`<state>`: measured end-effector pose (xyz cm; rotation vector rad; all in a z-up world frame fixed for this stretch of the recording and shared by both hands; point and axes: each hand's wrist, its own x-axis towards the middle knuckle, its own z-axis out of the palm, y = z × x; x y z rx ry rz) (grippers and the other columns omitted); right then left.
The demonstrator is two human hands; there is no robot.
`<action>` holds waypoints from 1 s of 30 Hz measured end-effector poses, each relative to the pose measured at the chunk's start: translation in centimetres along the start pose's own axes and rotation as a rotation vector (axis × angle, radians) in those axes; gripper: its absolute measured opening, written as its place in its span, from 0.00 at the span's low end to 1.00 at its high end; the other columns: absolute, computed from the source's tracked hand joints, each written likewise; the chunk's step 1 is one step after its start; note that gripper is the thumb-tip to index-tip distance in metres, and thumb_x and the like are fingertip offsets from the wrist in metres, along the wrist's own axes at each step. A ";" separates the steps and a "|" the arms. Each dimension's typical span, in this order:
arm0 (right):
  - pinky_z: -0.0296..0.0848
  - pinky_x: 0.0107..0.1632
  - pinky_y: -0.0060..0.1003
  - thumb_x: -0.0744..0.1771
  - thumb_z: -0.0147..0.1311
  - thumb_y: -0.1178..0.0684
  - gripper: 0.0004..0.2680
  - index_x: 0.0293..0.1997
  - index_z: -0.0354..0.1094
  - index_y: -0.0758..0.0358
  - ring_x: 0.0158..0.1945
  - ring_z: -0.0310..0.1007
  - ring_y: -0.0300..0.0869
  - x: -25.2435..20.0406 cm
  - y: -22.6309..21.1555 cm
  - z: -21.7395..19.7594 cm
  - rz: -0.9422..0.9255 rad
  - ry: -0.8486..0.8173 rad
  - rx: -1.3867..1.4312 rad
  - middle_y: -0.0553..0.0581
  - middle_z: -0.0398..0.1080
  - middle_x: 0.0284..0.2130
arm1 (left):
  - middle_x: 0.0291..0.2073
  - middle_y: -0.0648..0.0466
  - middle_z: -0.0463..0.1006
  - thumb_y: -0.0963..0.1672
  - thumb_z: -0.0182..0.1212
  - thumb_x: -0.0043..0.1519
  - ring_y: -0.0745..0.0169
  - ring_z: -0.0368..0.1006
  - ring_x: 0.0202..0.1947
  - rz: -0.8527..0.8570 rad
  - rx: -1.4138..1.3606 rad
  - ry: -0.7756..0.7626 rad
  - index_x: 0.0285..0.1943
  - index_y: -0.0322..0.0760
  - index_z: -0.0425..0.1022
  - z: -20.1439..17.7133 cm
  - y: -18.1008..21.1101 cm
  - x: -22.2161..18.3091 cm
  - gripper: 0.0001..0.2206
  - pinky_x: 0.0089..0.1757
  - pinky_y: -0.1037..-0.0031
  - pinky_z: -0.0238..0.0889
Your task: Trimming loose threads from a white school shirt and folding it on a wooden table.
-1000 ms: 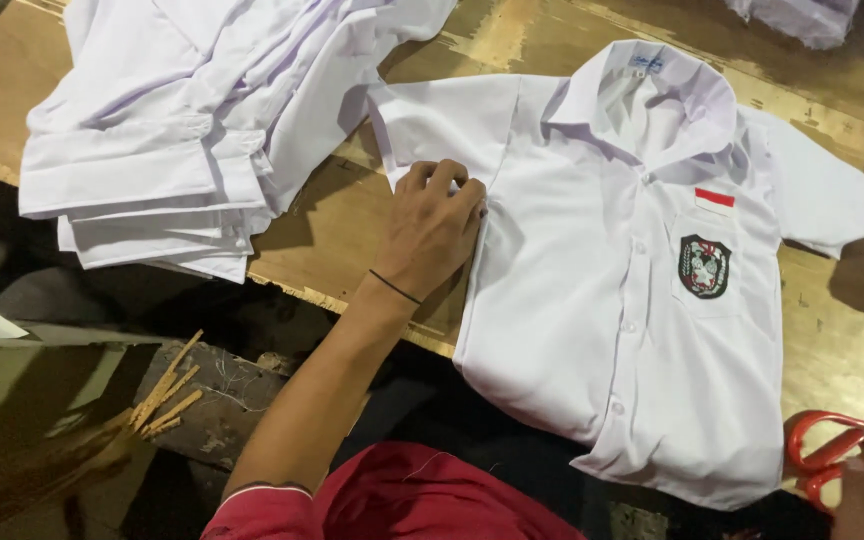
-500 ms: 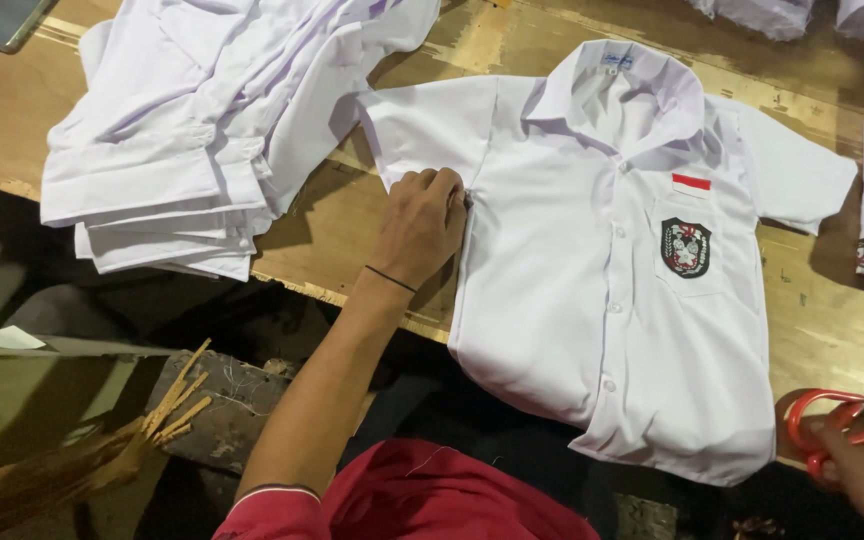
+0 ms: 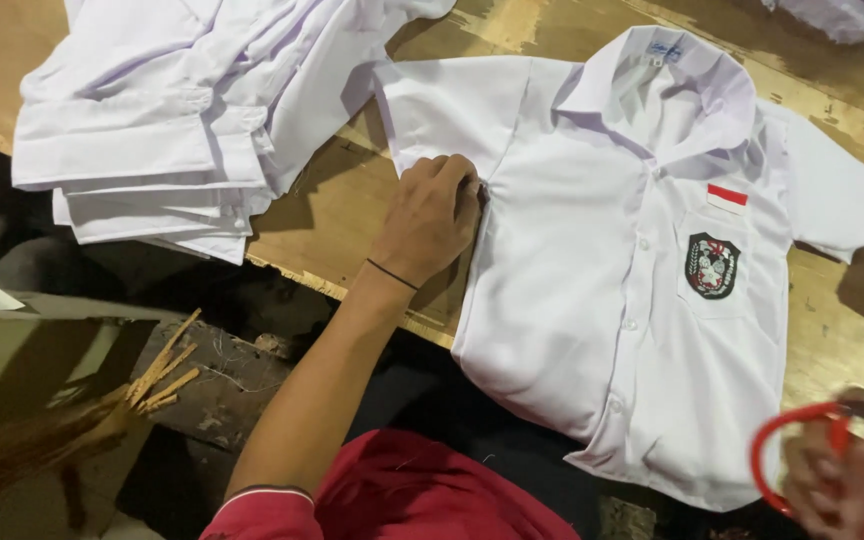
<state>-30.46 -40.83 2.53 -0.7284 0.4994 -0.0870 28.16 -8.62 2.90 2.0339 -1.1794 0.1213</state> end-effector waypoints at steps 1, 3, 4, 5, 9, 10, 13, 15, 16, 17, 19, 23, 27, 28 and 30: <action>0.68 0.11 0.41 0.74 0.45 0.33 0.18 0.61 0.62 0.56 0.16 0.58 0.45 6.7 0.9 6.6 0.012 -0.049 -0.028 0.61 0.60 0.26 | 0.29 0.51 0.73 0.42 0.56 0.62 0.43 0.76 0.34 -0.005 0.005 -0.002 0.41 0.44 0.69 -0.3 0.2 0.0 0.02 0.39 0.60 0.70; 0.72 0.12 0.39 0.73 0.47 0.34 0.22 0.69 0.60 0.62 0.16 0.60 0.45 12.7 3.3 21.7 0.037 -0.148 -0.080 0.68 0.63 0.28 | 0.29 0.53 0.72 0.38 0.53 0.62 0.50 0.65 0.32 0.042 -0.097 0.031 0.37 0.38 0.67 -0.8 0.6 0.1 0.02 0.37 0.62 0.60; 0.72 0.12 0.39 0.73 0.47 0.34 0.22 0.69 0.60 0.62 0.16 0.60 0.45 15.1 3.1 23.5 0.044 -0.153 -0.073 0.68 0.63 0.28 | 0.29 0.53 0.72 0.38 0.53 0.62 0.50 0.65 0.32 0.036 -0.089 0.027 0.37 0.38 0.67 -0.7 0.6 0.2 0.02 0.37 0.62 0.60; 0.72 0.11 0.38 0.73 0.49 0.37 0.22 0.67 0.57 0.68 0.16 0.61 0.44 17.5 3.0 25.4 0.060 -0.289 -0.106 0.74 0.66 0.30 | 0.30 0.51 0.73 0.39 0.53 0.63 0.48 0.66 0.33 0.020 -0.094 0.001 0.39 0.37 0.68 -0.7 0.5 0.2 0.01 0.39 0.60 0.61; 0.63 0.14 0.34 0.74 0.39 0.47 0.18 0.65 0.58 0.76 0.11 0.58 0.42 24.1 2.4 30.7 0.131 -0.505 -0.178 0.79 0.70 0.27 | 0.28 0.52 0.72 0.39 0.52 0.62 0.51 0.64 0.31 -0.009 -0.076 0.033 0.37 0.37 0.68 -1.4 1.5 0.5 0.02 0.34 0.63 0.60; 0.63 0.14 0.34 0.74 0.39 0.47 0.18 0.65 0.58 0.76 0.11 0.58 0.42 25.0 2.4 30.5 0.136 -0.508 -0.168 0.79 0.70 0.27 | 0.28 0.52 0.72 0.39 0.52 0.62 0.51 0.64 0.31 -0.015 -0.069 0.026 0.37 0.37 0.68 -1.8 1.8 0.5 0.02 0.34 0.63 0.60; 0.63 0.14 0.37 0.73 0.33 0.42 0.19 0.61 0.64 0.66 0.09 0.60 0.44 27.2 2.2 30.0 0.286 -0.438 -0.325 0.68 0.67 0.16 | 0.31 0.50 0.72 0.38 0.49 0.66 0.50 0.64 0.33 -0.035 -0.097 -0.038 0.40 0.34 0.67 -2.4 2.3 0.7 0.03 0.38 0.63 0.59; 0.73 0.25 0.36 0.73 0.29 0.43 0.21 0.60 0.61 0.76 0.06 0.59 0.45 28.1 2.5 29.5 0.235 -0.510 -0.370 0.63 0.62 0.07 | 0.31 0.51 0.72 0.38 0.52 0.65 0.51 0.64 0.33 -0.032 -0.080 -0.055 0.40 0.35 0.67 -2.4 2.3 0.7 0.02 0.38 0.64 0.59; 0.73 0.25 0.36 0.73 0.29 0.43 0.21 0.60 0.61 0.76 0.06 0.59 0.45 28.4 2.4 29.4 0.240 -0.515 -0.363 0.63 0.62 0.07 | 0.31 0.51 0.72 0.38 0.52 0.65 0.51 0.64 0.33 -0.038 -0.074 -0.060 0.40 0.35 0.67 -2.3 2.2 0.8 0.02 0.38 0.64 0.59; 0.69 0.17 0.35 0.73 0.33 0.43 0.20 0.59 0.63 0.75 0.06 0.60 0.44 28.6 2.5 29.3 0.285 -0.466 -0.300 0.71 0.69 0.18 | 0.31 0.51 0.71 0.37 0.52 0.64 0.50 0.64 0.34 -0.032 -0.071 -0.055 0.40 0.36 0.67 -2.3 2.2 0.8 0.02 0.39 0.64 0.59; 0.65 0.09 0.34 0.72 0.38 0.42 0.20 0.59 0.65 0.74 0.06 0.61 0.43 28.9 2.6 29.2 0.331 -0.416 -0.226 0.79 0.77 0.30 | 0.31 0.51 0.71 0.37 0.52 0.64 0.50 0.65 0.34 -0.027 -0.067 -0.062 0.40 0.36 0.67 -2.2 2.3 0.9 0.02 0.39 0.63 0.59; 0.63 0.09 0.32 0.71 0.38 0.42 0.20 0.58 0.66 0.72 0.05 0.61 0.43 29.2 2.4 29.6 0.319 -0.412 -0.373 0.80 0.79 0.26 | 0.31 0.51 0.72 0.35 0.51 0.63 0.53 0.65 0.33 -0.024 -0.057 -0.038 0.40 0.34 0.67 -2.3 2.6 1.0 0.04 0.37 0.66 0.60; 0.64 0.10 0.31 0.71 0.38 0.42 0.20 0.57 0.67 0.73 0.04 0.61 0.43 29.1 2.6 29.4 0.311 -0.400 -0.396 0.81 0.79 0.24 | 0.31 0.51 0.71 0.34 0.51 0.63 0.54 0.64 0.32 -0.008 -0.037 -0.025 0.41 0.34 0.67 -2.3 2.6 0.9 0.05 0.37 0.67 0.59; 0.64 0.10 0.31 0.71 0.38 0.42 0.20 0.57 0.67 0.73 0.04 0.61 0.43 29.2 2.8 29.1 0.313 -0.403 -0.397 0.81 0.79 0.24 | 0.31 0.51 0.71 0.34 0.51 0.63 0.54 0.64 0.32 -0.010 -0.035 -0.023 0.41 0.34 0.67 -2.4 2.6 0.9 0.05 0.37 0.67 0.59; 0.65 0.09 0.32 0.71 0.37 0.38 0.22 0.59 0.67 0.69 0.03 0.63 0.44 29.3 3.1 28.5 0.372 -0.376 -0.363 0.82 0.79 0.27 | 0.30 0.51 0.69 0.37 0.51 0.65 0.54 0.62 0.31 0.005 -0.017 -0.025 0.41 0.34 0.68 -2.3 2.5 1.0 0.02 0.36 0.66 0.58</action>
